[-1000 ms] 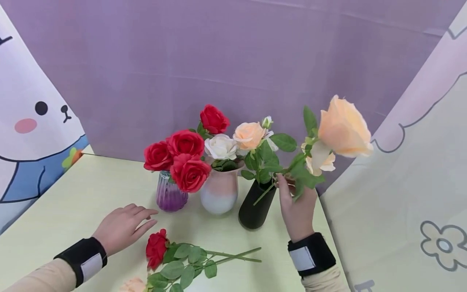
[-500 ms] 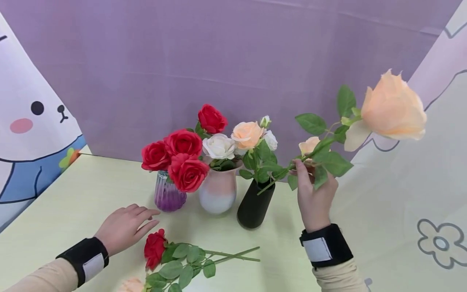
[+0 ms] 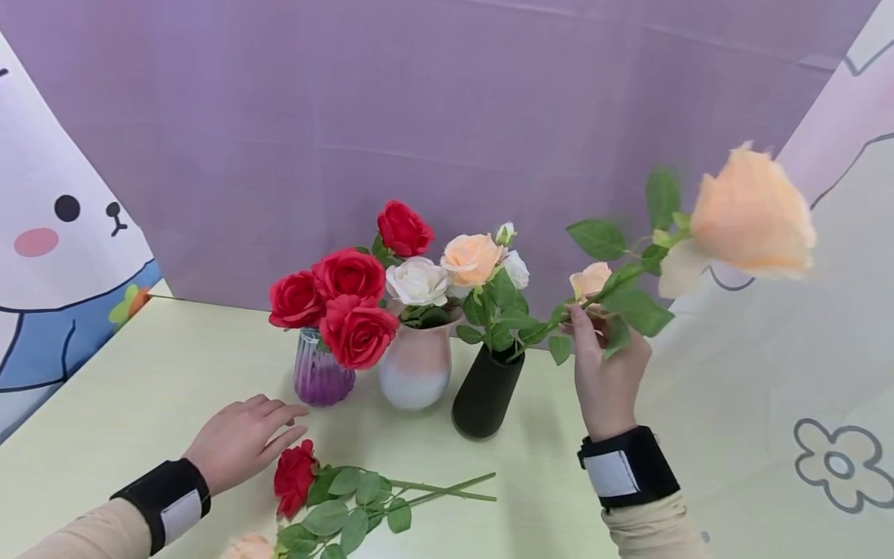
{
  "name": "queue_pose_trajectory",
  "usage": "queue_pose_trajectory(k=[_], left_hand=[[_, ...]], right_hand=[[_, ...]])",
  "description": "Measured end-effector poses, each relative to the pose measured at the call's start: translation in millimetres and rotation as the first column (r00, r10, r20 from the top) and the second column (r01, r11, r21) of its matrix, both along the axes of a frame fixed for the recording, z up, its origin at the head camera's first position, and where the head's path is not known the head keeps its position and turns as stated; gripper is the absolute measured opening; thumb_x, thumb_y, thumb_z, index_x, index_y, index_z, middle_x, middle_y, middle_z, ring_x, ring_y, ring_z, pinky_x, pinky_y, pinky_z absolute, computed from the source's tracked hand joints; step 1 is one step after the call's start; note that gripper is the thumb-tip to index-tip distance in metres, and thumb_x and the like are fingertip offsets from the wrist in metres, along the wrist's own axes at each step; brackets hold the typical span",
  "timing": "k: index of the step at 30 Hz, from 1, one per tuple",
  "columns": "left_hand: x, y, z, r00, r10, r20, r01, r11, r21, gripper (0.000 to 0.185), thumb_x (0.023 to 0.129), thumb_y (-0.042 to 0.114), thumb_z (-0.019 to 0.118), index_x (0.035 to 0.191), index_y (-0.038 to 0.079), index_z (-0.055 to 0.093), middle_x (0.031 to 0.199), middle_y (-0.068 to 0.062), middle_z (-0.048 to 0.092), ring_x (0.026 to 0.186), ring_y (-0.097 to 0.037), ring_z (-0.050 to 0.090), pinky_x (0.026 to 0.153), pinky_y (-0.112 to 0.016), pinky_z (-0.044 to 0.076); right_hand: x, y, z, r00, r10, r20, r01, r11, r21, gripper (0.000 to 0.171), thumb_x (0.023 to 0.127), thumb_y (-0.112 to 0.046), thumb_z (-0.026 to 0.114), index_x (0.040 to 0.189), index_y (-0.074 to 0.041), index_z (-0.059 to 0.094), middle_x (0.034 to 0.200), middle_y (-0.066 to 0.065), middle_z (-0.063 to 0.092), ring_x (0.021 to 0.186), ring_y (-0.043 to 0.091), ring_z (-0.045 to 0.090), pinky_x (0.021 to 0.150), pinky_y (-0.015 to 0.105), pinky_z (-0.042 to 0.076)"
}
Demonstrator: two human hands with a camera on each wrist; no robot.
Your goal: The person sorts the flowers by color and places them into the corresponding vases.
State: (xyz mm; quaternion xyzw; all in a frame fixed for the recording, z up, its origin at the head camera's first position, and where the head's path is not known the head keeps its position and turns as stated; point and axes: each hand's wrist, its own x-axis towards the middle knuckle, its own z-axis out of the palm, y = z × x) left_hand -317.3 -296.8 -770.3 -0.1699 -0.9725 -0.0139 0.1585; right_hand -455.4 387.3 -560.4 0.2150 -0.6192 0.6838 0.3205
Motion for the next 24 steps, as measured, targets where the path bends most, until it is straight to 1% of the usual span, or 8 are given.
queue_pose_trajectory(k=[3,7,11,13,16,18,21,24], left_hand=[[-0.1,2,-5.3,1.0,-0.007,0.003,0.007,1.0,0.011,0.046,0.089,0.079,0.039,0.133,0.068,0.033,0.124,0.019,0.063,0.11,-0.015,0.058,0.084,-0.053,0.053],[-1.1,4,-13.0,1.0,-0.023,-0.008,0.023,0.999,0.033,0.046,0.09,0.077,0.041,0.134,0.068,0.032,0.123,0.019,0.063,0.111,-0.015,0.058,0.083,-0.053,0.053],[-1.3,6,-19.1,0.999,-0.034,-0.014,0.035,0.998,0.043,0.046,0.09,0.076,0.042,0.134,0.067,0.032,0.122,0.019,0.063,0.11,-0.015,0.058,0.082,-0.053,0.053],[-1.6,6,-22.3,0.999,-0.036,-0.009,0.037,0.999,0.037,0.046,0.09,0.076,0.041,0.134,0.067,0.032,0.122,0.019,0.064,0.11,-0.016,0.059,0.082,-0.053,0.054],[-2.0,8,-27.5,0.999,-0.043,-0.012,0.043,0.999,0.031,0.046,0.09,0.076,0.041,0.134,0.067,0.032,0.121,0.02,0.063,0.109,-0.016,0.06,0.082,-0.053,0.054],[-1.1,10,-29.1,0.998,-0.053,-0.039,0.054,0.998,0.036,0.045,0.089,0.077,0.042,0.133,0.066,0.036,0.118,0.022,0.063,0.107,-0.016,0.06,0.079,-0.051,0.055],[5.0,19,-23.1,0.994,-0.076,-0.074,0.08,0.995,0.055,0.043,0.088,0.077,0.046,0.128,0.062,0.046,0.111,0.022,0.064,0.101,-0.015,0.06,0.069,-0.049,0.055],[13.3,29,-15.4,0.994,-0.092,-0.066,0.097,0.993,0.064,0.041,0.088,0.075,0.05,0.125,0.057,0.054,0.107,0.022,0.065,0.097,-0.014,0.06,0.063,-0.049,0.054]], right_hand=[[15.0,-21,2.8,0.996,-0.031,0.08,0.027,0.998,0.05,0.036,0.089,-0.005,0.073,0.123,0.002,0.063,0.114,0.026,0.069,0.09,0.042,0.071,0.071,0.049,0.061],[50.7,-61,23.0,0.978,-0.1,0.182,0.082,0.991,0.107,0.03,0.09,-0.02,0.075,0.115,-0.006,0.069,0.105,0.015,0.074,0.085,0.028,0.075,0.072,0.034,0.062],[84.8,-97,47.4,0.945,-0.185,0.271,0.134,0.971,0.197,0.03,0.089,-0.035,0.075,0.109,-0.013,0.071,0.095,0.009,0.075,0.078,0.02,0.075,0.069,0.027,0.062],[97.2,-110,57.2,0.911,-0.247,0.331,0.162,0.951,0.265,0.032,0.089,-0.039,0.073,0.108,-0.014,0.069,0.091,0.007,0.075,0.076,0.019,0.075,0.07,0.029,0.062],[89.8,-115,40.5,0.866,-0.333,0.373,0.2,0.914,0.353,0.03,0.091,-0.042,0.071,0.107,-0.016,0.07,0.088,0.006,0.076,0.074,0.019,0.075,0.071,0.029,0.061],[73.7,-111,17.3,0.842,-0.371,0.391,0.207,0.893,0.401,0.033,0.088,-0.046,0.072,0.107,-0.019,0.07,0.089,0.004,0.076,0.072,0.018,0.075,0.069,0.03,0.061],[45.3,-100,-22.5,0.823,-0.377,0.424,0.187,0.886,0.425,0.041,0.083,-0.05,0.076,0.111,-0.021,0.069,0.095,0.006,0.074,0.071,0.021,0.073,0.064,0.035,0.06],[21.4,-93,-58.9,0.834,-0.373,0.406,0.182,0.882,0.435,0.044,0.08,-0.05,0.079,0.113,-0.024,0.066,0.092,0.005,0.07,0.061,0.019,0.07,0.05,0.032,0.057]])
